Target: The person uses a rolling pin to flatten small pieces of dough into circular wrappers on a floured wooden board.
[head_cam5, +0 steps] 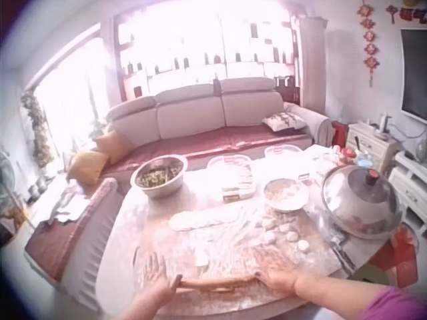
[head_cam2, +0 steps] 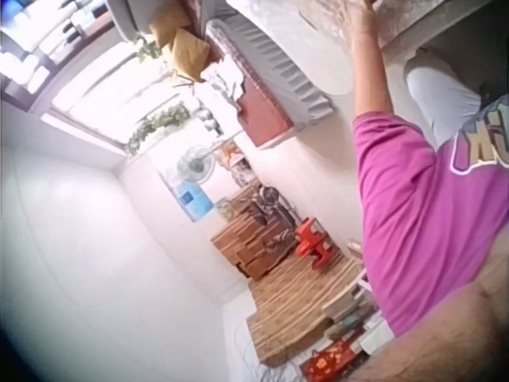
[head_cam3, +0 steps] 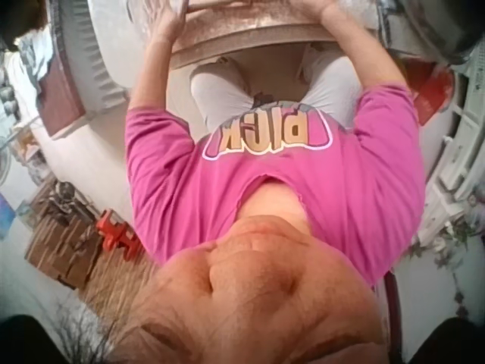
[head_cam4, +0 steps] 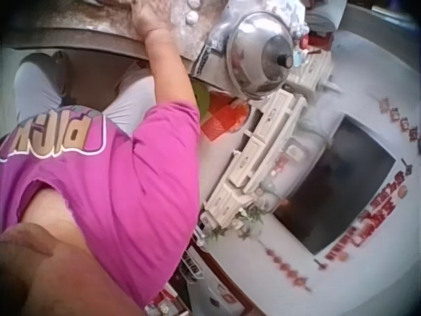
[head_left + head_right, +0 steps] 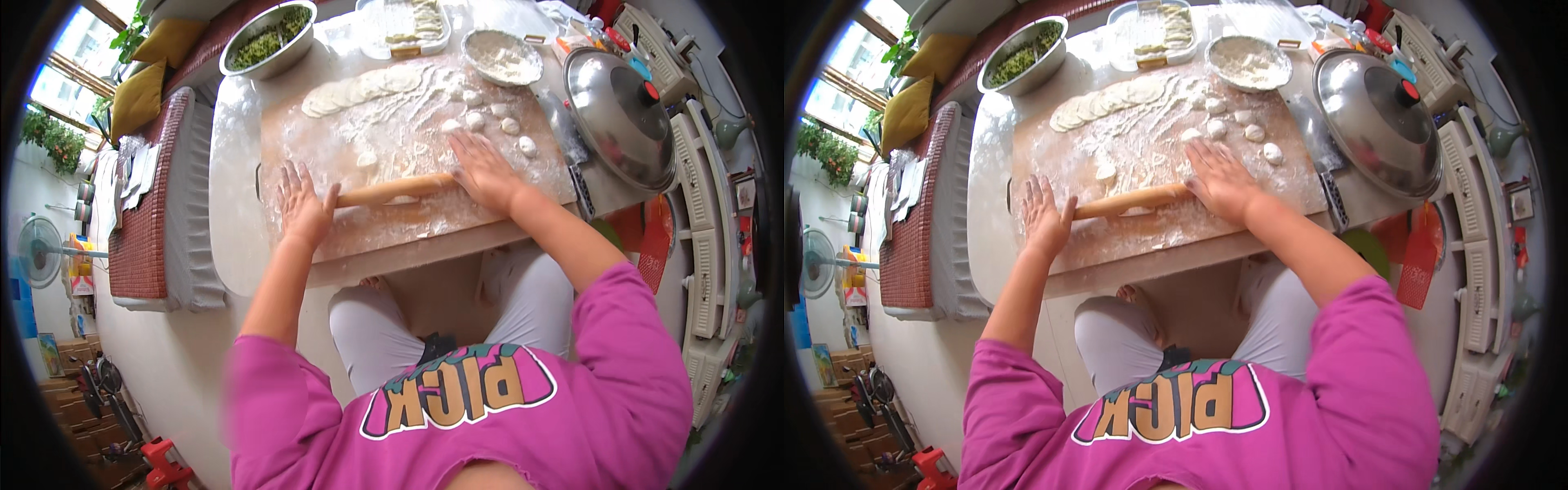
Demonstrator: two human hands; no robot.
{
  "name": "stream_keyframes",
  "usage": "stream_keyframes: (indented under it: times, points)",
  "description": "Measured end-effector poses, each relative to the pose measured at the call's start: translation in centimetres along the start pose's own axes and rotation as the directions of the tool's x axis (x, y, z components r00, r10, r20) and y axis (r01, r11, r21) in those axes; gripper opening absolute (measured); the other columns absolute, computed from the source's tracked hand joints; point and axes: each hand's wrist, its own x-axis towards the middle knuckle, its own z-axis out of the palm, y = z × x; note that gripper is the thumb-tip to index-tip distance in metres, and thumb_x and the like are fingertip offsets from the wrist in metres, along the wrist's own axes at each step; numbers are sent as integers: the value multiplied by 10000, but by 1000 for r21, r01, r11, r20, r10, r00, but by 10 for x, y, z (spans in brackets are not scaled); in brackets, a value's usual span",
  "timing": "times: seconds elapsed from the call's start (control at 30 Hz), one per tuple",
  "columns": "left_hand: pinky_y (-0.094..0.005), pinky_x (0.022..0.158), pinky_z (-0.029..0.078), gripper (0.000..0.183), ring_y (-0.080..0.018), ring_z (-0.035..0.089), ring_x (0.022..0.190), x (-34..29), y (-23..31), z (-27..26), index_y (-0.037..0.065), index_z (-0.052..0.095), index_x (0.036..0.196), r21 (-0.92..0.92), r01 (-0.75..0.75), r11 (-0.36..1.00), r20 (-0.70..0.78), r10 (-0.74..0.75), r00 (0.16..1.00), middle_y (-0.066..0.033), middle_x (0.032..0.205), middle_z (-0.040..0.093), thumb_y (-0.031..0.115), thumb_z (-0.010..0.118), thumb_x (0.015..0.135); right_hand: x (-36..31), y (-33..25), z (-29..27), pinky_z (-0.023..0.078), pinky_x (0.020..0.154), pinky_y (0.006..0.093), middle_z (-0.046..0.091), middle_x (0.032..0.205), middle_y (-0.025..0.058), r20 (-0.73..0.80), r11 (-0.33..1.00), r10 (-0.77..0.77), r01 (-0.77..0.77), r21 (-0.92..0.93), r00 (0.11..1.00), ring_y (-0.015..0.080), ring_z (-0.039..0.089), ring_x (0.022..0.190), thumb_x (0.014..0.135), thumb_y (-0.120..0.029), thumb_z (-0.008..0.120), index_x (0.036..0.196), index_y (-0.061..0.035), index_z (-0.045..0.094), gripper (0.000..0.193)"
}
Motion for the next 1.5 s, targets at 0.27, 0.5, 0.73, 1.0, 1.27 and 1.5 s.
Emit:
stream_keyframes:
  times: [0.27, 0.5, 0.73, 1.0, 1.27, 1.5]
  points:
    - [-431, 1090, 58, 774, -299, 54, 1357, 13, -4, 7, -41, 183, 1368, -23, 103, 994, -57, -104, 993, -214, 1448, 94, 503, 393, 860, 5, -6, -2, 83, 1100, 384, 169, 1447, 155, -29, 999, 37, -36, 23, 999, 271, 129, 1349, 934, -357, 290, 1389, -36, 166, 571]
    - [-484, 1077, 33, 785, -326, 10, 1358, -50, -8, 19, -5, 141, 1388, -65, 3, 998, -1, -3, 1000, -206, 1457, 53, 514, 390, 854, -49, -21, 4, 211, 1057, 411, 312, 1378, 133, -43, 995, -80, 83, 62, 996, 295, 272, 1283, 829, -307, 530, 1351, -109, 291, 607]
    - [-489, 1077, -6, 700, -259, 58, 1362, -79, 77, 24, 146, 212, 1399, 17, -465, 885, 63, 463, 884, -75, 1472, 115, 428, 505, 830, -30, -25, 2, 419, 844, 369, 576, 1030, 97, -189, 931, 41, 31, 364, 981, 277, 526, 972, 758, -204, 626, 1087, -113, 570, 346]
    - [-491, 1066, 147, 534, -356, 220, 1301, -63, 59, 23, 56, 392, 1224, -320, -433, 842, -160, 403, 901, -200, 1368, 286, 283, 599, 787, -36, 1, -11, 448, 766, 361, 592, 932, 100, -331, 922, 168, -29, 385, 929, 279, 550, 901, 764, -215, 636, 1051, -110, 597, 308]
    - [-476, 1074, -1, 787, -354, 44, 1348, -43, 2, 19, -37, 177, 1370, -99, 58, 993, -80, -66, 995, -249, 1434, 109, 518, 399, 859, 7, -12, 0, 185, 1068, 410, 364, 1359, 93, -100, 985, -171, 170, -19, 980, 258, 278, 1290, 906, -361, 408, 1291, -159, 411, 435]
    - [-461, 1077, 47, 775, -365, 83, 1341, -83, -4, 16, -40, 196, 1363, -67, -47, 997, -4, 47, 999, -269, 1425, 114, 492, 435, 852, -39, -18, -7, 98, 1104, 381, 230, 1436, 111, 70, 984, -165, 160, 76, 984, 274, 197, 1330, 930, -349, 334, 1386, -91, 225, 535]
